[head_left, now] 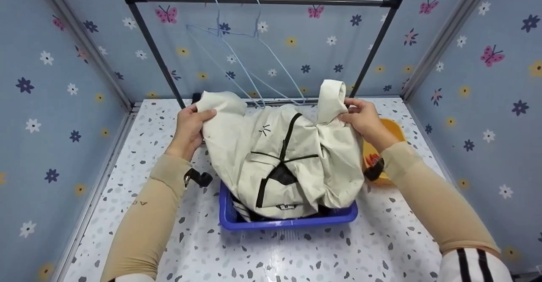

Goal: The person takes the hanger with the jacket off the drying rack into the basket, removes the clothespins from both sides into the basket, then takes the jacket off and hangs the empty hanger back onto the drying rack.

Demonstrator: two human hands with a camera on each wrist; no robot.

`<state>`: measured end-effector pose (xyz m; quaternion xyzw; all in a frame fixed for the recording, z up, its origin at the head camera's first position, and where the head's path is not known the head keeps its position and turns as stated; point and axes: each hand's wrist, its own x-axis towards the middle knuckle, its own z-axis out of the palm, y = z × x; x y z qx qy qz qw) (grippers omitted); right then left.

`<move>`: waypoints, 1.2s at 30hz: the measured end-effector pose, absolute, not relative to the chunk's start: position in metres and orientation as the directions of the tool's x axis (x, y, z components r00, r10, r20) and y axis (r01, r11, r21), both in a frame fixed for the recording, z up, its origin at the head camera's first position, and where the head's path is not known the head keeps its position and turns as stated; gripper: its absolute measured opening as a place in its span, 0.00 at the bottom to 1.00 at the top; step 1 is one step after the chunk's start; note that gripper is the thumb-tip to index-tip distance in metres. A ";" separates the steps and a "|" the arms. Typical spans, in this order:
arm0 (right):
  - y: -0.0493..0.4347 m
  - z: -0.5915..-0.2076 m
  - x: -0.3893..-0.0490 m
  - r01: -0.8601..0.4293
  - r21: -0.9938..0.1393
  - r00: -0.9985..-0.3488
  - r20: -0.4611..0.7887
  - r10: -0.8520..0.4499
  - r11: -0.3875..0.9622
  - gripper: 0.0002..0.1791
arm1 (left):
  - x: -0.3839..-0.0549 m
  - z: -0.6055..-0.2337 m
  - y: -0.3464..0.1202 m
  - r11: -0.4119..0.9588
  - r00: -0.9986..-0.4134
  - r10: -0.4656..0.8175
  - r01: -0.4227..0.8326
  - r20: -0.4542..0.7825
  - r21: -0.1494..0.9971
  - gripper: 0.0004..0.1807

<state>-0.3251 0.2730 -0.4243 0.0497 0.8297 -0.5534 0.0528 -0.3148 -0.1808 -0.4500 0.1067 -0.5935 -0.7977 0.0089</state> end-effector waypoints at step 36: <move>0.225 -0.457 -0.251 -0.732 -0.565 -0.531 0.122 -0.839 0.381 0.20 | -0.210 -0.473 -0.122 0.501 -0.666 0.740 0.641 0.097 0.581 0.18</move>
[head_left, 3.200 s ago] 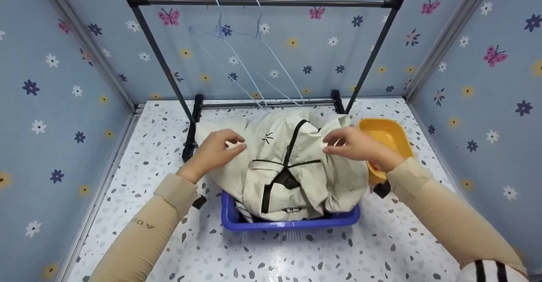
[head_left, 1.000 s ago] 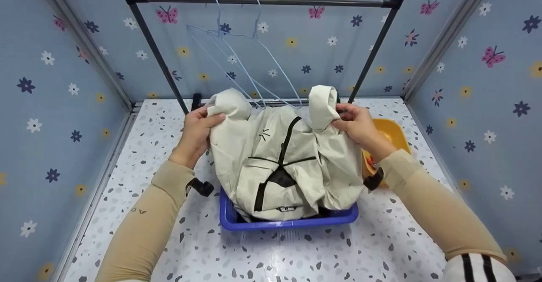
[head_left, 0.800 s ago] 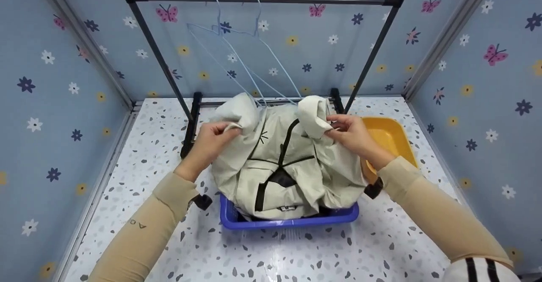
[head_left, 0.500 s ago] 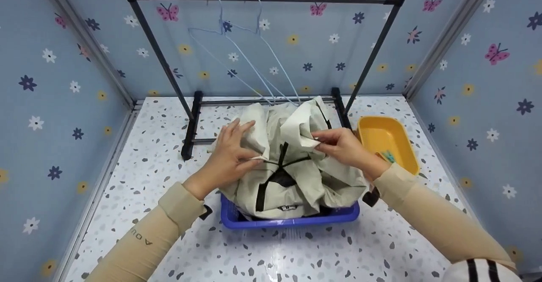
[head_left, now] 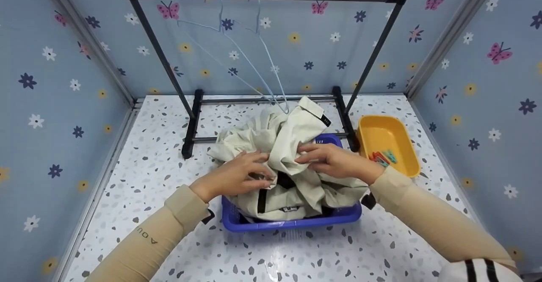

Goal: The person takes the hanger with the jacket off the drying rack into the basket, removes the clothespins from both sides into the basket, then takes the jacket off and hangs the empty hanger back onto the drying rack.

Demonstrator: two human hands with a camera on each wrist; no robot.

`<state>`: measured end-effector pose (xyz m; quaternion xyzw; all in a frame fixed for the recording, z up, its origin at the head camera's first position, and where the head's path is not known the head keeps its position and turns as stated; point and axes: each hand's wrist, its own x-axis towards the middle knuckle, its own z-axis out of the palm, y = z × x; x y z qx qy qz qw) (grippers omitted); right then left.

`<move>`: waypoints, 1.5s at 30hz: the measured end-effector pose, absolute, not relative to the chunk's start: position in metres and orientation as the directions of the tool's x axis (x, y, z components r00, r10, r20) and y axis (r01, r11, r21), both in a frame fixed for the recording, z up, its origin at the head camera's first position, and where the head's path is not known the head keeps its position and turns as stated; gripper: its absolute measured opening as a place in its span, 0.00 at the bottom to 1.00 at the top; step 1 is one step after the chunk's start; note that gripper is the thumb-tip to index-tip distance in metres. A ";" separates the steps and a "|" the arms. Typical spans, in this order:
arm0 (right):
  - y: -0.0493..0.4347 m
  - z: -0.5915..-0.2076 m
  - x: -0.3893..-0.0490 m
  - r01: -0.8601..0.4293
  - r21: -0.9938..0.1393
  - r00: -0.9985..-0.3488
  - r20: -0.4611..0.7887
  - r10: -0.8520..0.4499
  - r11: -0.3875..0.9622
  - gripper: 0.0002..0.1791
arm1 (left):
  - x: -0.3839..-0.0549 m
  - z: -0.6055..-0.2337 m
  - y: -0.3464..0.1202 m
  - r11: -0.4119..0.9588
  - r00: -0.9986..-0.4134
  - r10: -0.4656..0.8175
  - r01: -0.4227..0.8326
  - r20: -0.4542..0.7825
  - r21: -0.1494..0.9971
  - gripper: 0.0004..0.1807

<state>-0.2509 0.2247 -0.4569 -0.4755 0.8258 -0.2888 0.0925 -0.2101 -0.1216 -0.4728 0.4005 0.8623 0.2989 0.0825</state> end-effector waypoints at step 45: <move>0.220 -0.429 -0.306 -0.399 -0.595 -0.860 -0.021 -0.509 0.698 0.30 | -0.218 -0.489 -0.104 0.665 -0.579 0.745 0.612 -0.330 0.428 0.36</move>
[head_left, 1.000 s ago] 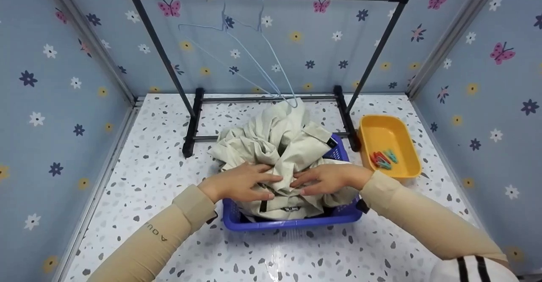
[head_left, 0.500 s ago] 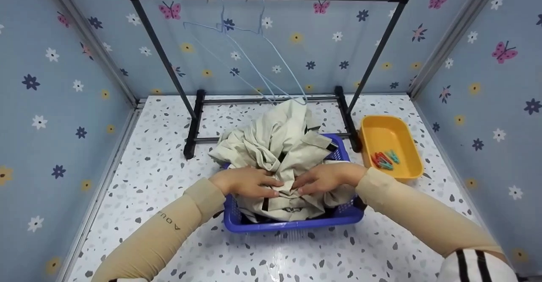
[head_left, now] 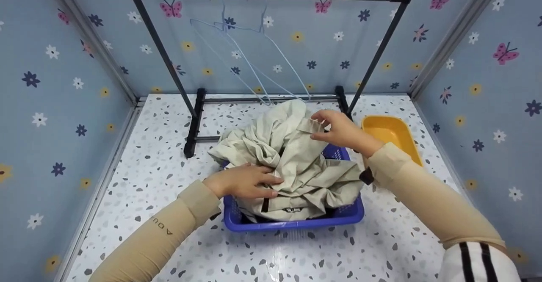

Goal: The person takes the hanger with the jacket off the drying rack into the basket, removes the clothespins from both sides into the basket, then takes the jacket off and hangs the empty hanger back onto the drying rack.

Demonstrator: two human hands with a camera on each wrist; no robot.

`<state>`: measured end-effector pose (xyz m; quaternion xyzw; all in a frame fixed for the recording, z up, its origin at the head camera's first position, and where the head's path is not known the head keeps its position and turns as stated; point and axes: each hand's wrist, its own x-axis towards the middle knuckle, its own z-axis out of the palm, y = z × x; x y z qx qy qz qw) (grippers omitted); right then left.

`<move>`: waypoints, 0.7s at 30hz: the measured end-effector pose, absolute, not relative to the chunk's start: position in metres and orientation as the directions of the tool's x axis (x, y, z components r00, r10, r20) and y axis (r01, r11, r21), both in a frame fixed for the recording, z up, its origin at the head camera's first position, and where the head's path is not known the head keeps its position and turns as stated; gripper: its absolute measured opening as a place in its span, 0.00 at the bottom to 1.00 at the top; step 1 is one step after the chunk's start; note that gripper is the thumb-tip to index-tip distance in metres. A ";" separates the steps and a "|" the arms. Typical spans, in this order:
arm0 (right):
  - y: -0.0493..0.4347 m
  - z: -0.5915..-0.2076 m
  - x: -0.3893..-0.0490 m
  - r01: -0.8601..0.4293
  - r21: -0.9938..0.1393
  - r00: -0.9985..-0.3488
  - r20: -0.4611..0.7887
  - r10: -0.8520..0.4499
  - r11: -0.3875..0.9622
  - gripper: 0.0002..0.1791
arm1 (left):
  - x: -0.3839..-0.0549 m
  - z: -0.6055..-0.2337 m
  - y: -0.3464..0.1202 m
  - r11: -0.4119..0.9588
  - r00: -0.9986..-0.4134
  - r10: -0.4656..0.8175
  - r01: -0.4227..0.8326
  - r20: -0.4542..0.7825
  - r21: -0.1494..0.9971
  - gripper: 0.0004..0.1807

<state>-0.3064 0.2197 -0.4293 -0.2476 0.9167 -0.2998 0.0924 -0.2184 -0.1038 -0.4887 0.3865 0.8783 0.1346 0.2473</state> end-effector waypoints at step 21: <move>0.188 -0.461 -0.374 0.269 -0.806 -0.864 -0.444 -0.239 0.527 0.47 | -0.208 -0.485 -0.132 0.672 -0.713 0.700 0.637 -0.042 0.376 0.31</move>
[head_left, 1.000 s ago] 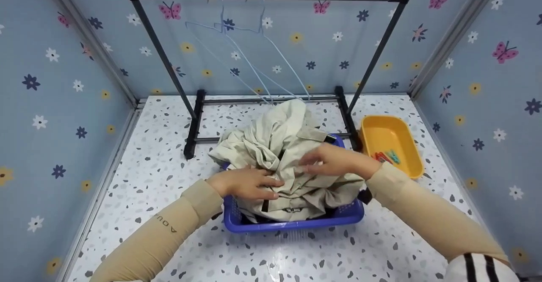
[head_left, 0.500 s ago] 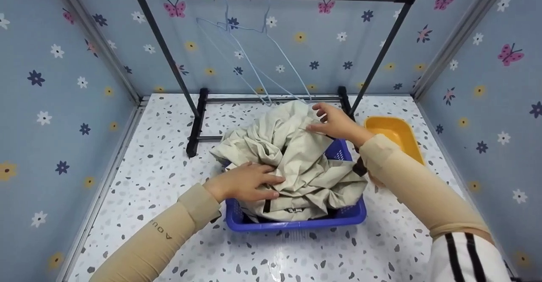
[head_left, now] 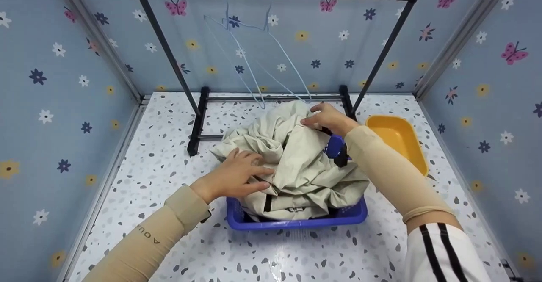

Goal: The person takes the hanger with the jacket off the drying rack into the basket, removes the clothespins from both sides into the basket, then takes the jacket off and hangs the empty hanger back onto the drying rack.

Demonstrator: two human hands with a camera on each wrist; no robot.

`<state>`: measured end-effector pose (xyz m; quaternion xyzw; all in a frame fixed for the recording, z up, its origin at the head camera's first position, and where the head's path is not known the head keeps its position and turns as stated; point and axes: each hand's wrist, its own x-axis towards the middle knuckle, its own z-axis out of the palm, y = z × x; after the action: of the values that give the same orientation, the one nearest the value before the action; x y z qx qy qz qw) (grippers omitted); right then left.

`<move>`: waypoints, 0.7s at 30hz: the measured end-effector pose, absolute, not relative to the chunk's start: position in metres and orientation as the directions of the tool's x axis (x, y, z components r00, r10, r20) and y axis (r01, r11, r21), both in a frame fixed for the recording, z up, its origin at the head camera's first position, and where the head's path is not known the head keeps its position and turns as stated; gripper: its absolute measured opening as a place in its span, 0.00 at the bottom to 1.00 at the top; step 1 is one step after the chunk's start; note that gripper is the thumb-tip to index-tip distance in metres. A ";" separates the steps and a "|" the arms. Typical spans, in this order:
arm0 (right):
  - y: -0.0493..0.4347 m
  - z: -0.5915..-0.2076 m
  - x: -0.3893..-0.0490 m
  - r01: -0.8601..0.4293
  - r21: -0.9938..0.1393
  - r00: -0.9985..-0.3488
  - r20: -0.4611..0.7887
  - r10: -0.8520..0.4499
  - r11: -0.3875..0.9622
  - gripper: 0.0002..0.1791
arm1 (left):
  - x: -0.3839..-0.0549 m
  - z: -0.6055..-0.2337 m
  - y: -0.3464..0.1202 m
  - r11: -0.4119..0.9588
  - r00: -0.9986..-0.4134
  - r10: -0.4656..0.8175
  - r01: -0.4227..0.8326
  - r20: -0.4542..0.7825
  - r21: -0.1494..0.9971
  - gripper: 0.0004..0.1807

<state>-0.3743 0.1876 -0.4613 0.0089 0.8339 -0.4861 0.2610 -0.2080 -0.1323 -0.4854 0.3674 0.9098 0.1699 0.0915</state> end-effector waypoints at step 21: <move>0.176 -0.474 -0.379 0.293 -0.896 -0.895 -0.379 -0.233 0.334 0.34 | -0.208 -0.494 -0.192 0.732 -0.756 0.638 0.534 -0.149 0.422 0.58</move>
<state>-0.3788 0.1755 -0.4743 0.0190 0.7843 -0.5767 0.2278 -0.2082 -0.1919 -0.4936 0.3187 0.9195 0.1798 0.1435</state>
